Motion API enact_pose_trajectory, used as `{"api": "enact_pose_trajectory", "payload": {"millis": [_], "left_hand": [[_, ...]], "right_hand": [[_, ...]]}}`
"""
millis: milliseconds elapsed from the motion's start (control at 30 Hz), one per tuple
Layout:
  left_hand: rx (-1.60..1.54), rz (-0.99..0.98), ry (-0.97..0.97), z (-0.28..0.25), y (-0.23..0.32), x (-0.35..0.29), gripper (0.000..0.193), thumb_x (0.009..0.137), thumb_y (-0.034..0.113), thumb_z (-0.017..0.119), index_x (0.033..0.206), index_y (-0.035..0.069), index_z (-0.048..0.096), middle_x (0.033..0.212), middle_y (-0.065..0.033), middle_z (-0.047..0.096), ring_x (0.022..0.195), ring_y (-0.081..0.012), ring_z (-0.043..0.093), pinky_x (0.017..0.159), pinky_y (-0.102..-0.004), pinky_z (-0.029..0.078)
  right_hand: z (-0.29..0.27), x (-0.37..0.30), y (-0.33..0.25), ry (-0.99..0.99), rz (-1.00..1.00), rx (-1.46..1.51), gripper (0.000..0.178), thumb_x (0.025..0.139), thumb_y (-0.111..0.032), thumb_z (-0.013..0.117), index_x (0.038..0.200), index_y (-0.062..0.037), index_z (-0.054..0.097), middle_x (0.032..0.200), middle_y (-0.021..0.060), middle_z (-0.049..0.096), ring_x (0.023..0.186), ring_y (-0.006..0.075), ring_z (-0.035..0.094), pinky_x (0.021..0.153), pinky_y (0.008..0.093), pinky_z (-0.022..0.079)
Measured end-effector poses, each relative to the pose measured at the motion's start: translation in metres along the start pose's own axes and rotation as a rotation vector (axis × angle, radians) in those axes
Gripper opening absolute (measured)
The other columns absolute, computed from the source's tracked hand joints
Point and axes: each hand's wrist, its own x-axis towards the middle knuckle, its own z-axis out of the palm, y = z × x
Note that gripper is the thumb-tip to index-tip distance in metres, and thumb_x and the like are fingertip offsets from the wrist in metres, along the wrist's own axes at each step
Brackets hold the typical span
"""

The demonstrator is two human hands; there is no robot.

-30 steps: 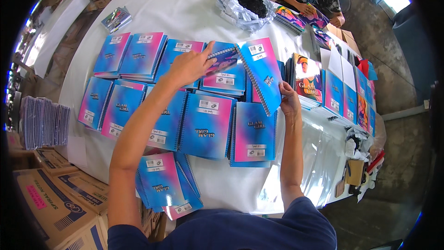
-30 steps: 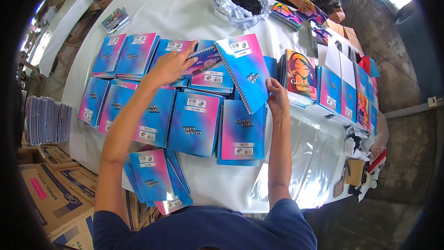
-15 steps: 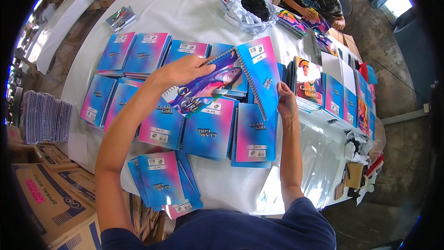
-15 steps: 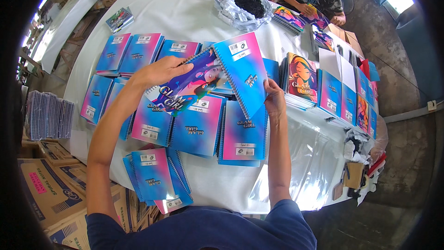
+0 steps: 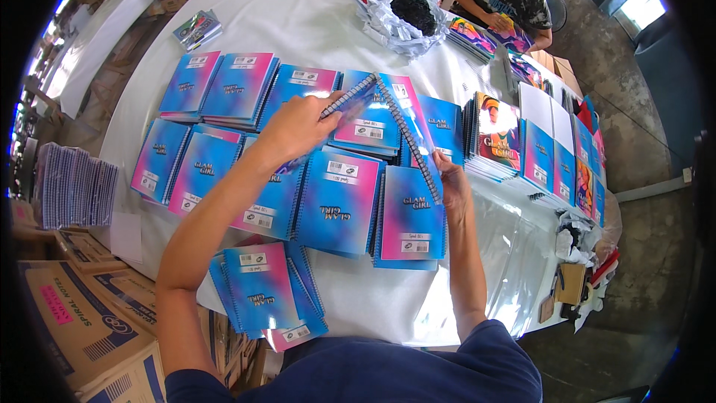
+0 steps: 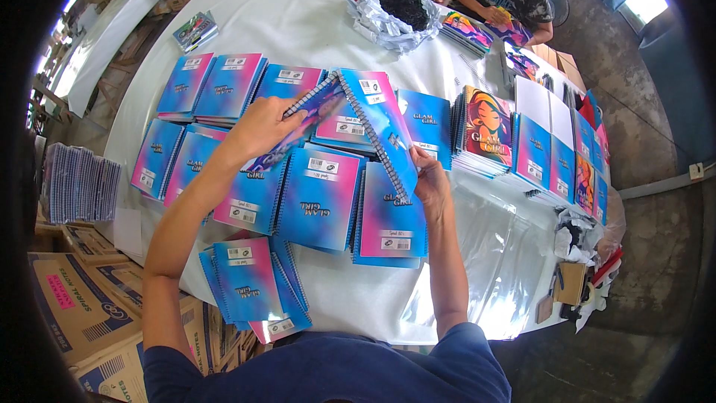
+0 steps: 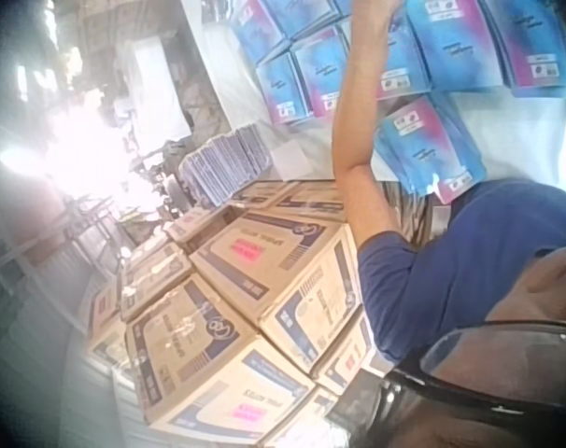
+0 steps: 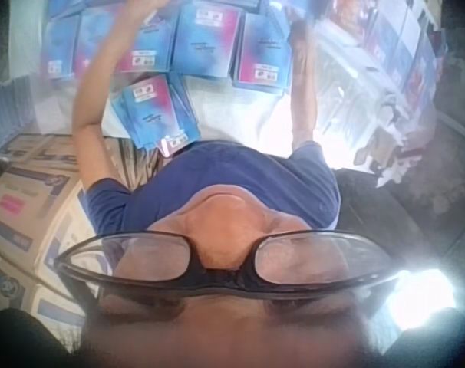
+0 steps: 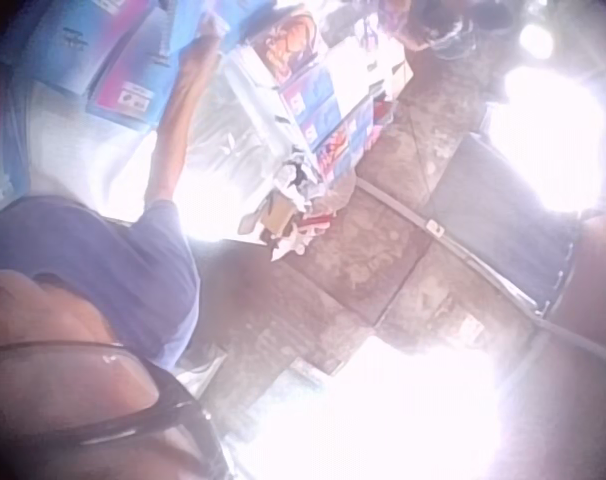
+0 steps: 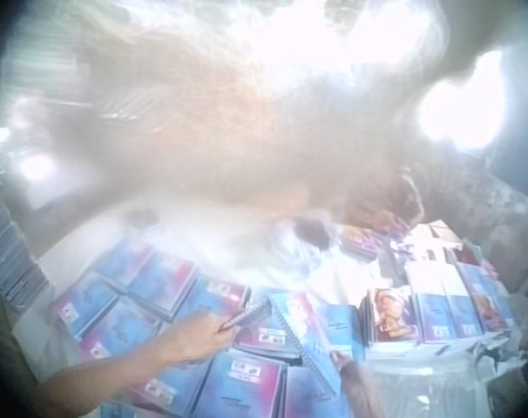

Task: The person picks up a notebook, places it into a plastic bag, and seals the opening with tape from a dispenser. They then gather a stack of notebooks from a larger pile, place the stack into a bag, seal it with tape, and move the finished package aside.

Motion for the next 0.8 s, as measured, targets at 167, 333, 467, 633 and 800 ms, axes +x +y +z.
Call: {"api": "enact_pose_trajectory", "payload": {"millis": [167,333,467,633,800], "left_hand": [[0.104,-0.035,0.083,0.006,0.005,-0.007,0.045,0.090,0.025,0.050,0.127,0.000,0.053,0.069,-0.0235,0.062,0.065,-0.0385,0.063,0.065,-0.0451,0.049],[0.024,-0.017,0.049,0.006,0.004,-0.010,0.042,0.090,0.025,0.049,0.117,-0.006,0.056,0.077,-0.0272,0.063,0.073,-0.0410,0.063,0.071,-0.0461,0.049],[-0.054,-0.031,0.000,0.008,-0.008,-0.006,0.034,0.091,0.026,0.052,0.106,-0.004,0.059,0.073,-0.0245,0.060,0.068,-0.0352,0.062,0.067,-0.0414,0.047],[-0.292,-0.166,-0.133,0.002,-0.021,0.004,0.028,0.091,0.024,0.055,0.107,0.001,0.061,0.074,-0.0101,0.064,0.063,-0.0205,0.059,0.062,-0.0357,0.045],[-0.880,-0.329,-0.124,-0.012,-0.006,-0.007,0.024,0.089,0.019,0.058,0.107,0.003,0.062,0.090,-0.0018,0.066,0.068,-0.0129,0.062,0.064,-0.0283,0.050]], "right_hand": [[0.017,-0.016,0.006,-0.023,-0.133,-0.053,0.025,0.086,-0.002,0.060,0.111,-0.0009,0.059,0.094,0.0033,0.065,0.079,0.0108,0.063,0.069,0.0235,0.051],[0.022,-0.017,0.015,0.084,-0.594,-0.257,0.019,0.089,-0.008,0.063,0.107,-0.0010,0.063,0.094,0.0023,0.065,0.080,0.0092,0.060,0.073,0.0236,0.048],[0.056,-0.040,0.006,0.238,-1.111,-0.613,0.020,0.090,-0.011,0.064,0.104,0.0015,0.065,0.093,0.0043,0.066,0.083,0.0088,0.058,0.075,0.0217,0.045],[0.091,-0.076,-0.003,0.284,-1.572,-1.295,0.016,0.085,0.001,0.064,0.101,0.0041,0.065,0.095,0.0128,0.070,0.083,0.0184,0.066,0.074,0.0291,0.053],[0.114,-0.078,0.011,-0.188,-1.747,-1.638,0.023,0.073,0.011,0.067,0.094,0.0032,0.066,0.094,0.0183,0.068,0.083,0.0298,0.068,0.068,0.0327,0.056]]}}
